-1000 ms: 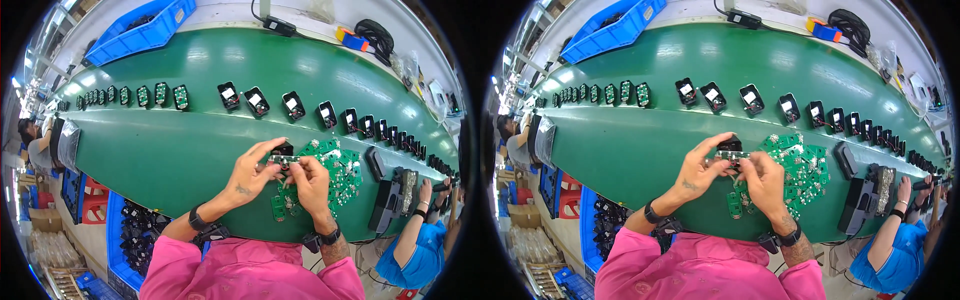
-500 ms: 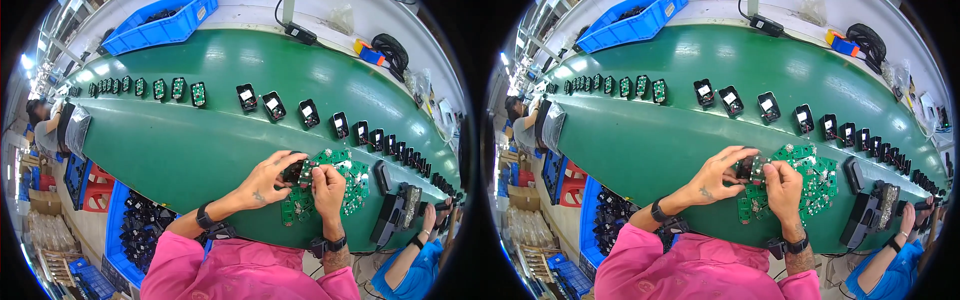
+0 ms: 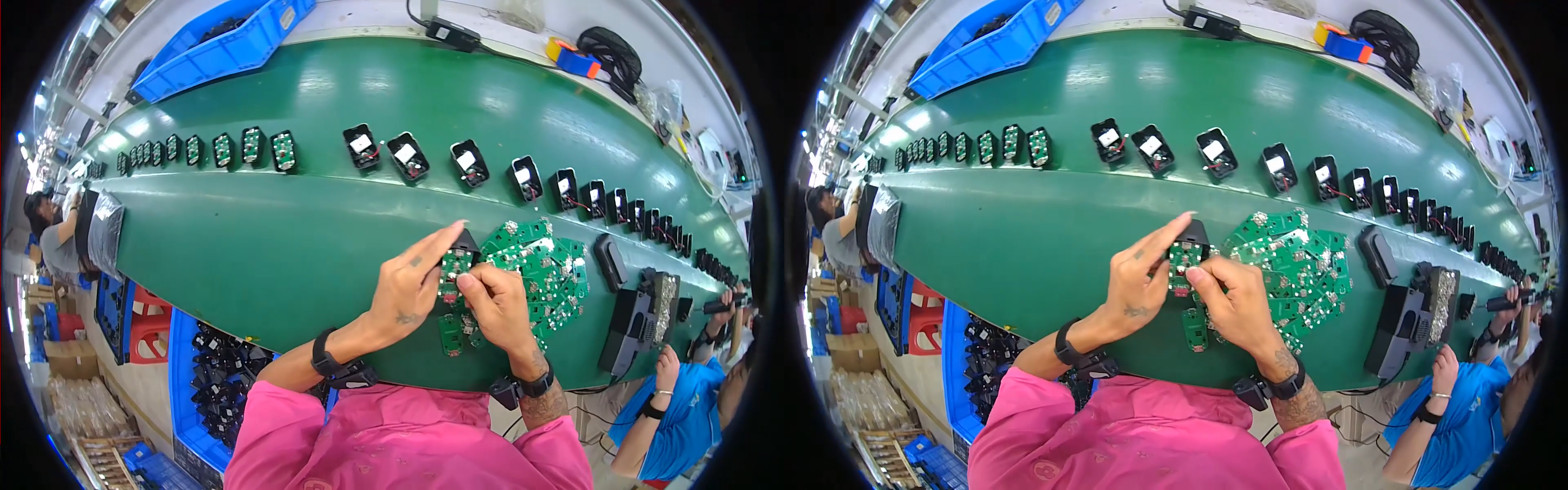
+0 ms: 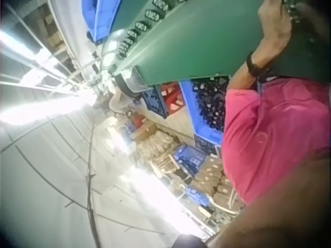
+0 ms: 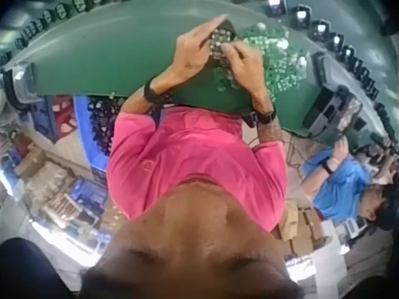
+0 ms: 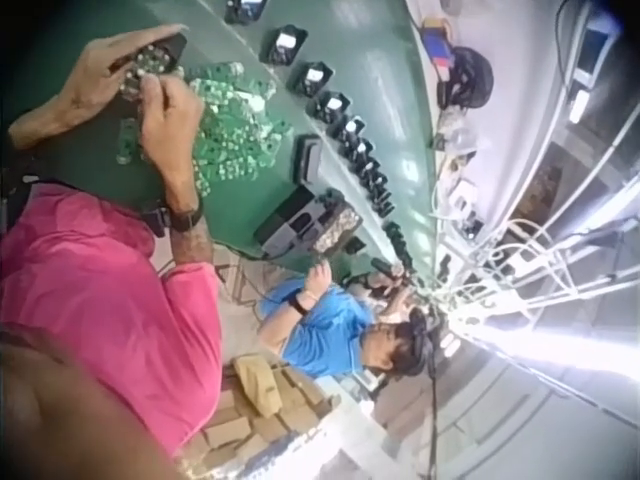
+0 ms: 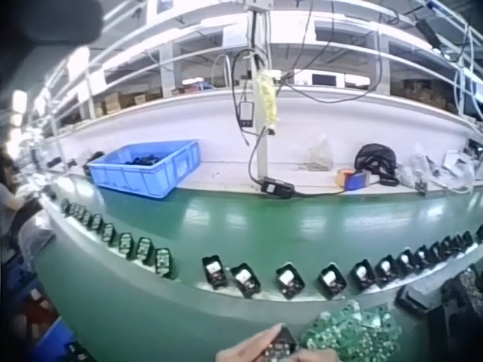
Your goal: The person assembles electronic devices by picking up a black housing and a circuit board, fitting the board into the housing, and placing the unit on the conveyor belt.
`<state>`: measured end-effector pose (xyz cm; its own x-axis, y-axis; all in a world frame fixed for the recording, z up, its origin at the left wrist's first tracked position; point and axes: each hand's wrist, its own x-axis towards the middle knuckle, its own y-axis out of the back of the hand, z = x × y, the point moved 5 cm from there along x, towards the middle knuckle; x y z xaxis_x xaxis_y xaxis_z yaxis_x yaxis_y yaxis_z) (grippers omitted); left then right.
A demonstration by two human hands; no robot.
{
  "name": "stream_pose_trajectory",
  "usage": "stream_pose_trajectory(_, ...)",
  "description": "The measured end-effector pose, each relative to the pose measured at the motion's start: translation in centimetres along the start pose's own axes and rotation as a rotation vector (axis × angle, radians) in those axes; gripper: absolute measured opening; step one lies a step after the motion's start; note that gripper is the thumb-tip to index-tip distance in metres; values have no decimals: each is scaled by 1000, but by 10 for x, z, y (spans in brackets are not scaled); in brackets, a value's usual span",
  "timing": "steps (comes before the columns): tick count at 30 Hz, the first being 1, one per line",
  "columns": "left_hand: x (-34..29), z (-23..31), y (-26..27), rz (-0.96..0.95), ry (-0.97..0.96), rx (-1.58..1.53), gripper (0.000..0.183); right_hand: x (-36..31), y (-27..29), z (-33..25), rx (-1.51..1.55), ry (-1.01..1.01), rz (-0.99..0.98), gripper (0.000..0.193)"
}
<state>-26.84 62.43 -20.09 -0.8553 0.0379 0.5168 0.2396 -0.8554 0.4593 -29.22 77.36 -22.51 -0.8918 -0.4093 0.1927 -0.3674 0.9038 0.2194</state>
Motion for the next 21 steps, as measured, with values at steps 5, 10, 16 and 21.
stream_pose_trajectory(5,0,-12,-3,-148,307,-207,56,1,6,-2,-139,82,147,24)
stream_pose_trajectory(10,0,-14,-9,-273,503,-639,50,0,13,4,-226,64,244,26)
stream_pose_trajectory(16,-6,-22,-15,-145,572,-562,37,-2,5,6,-334,43,196,15)
stream_pose_trajectory(21,-9,-21,-22,-152,628,-596,33,0,-4,8,-231,45,159,40)
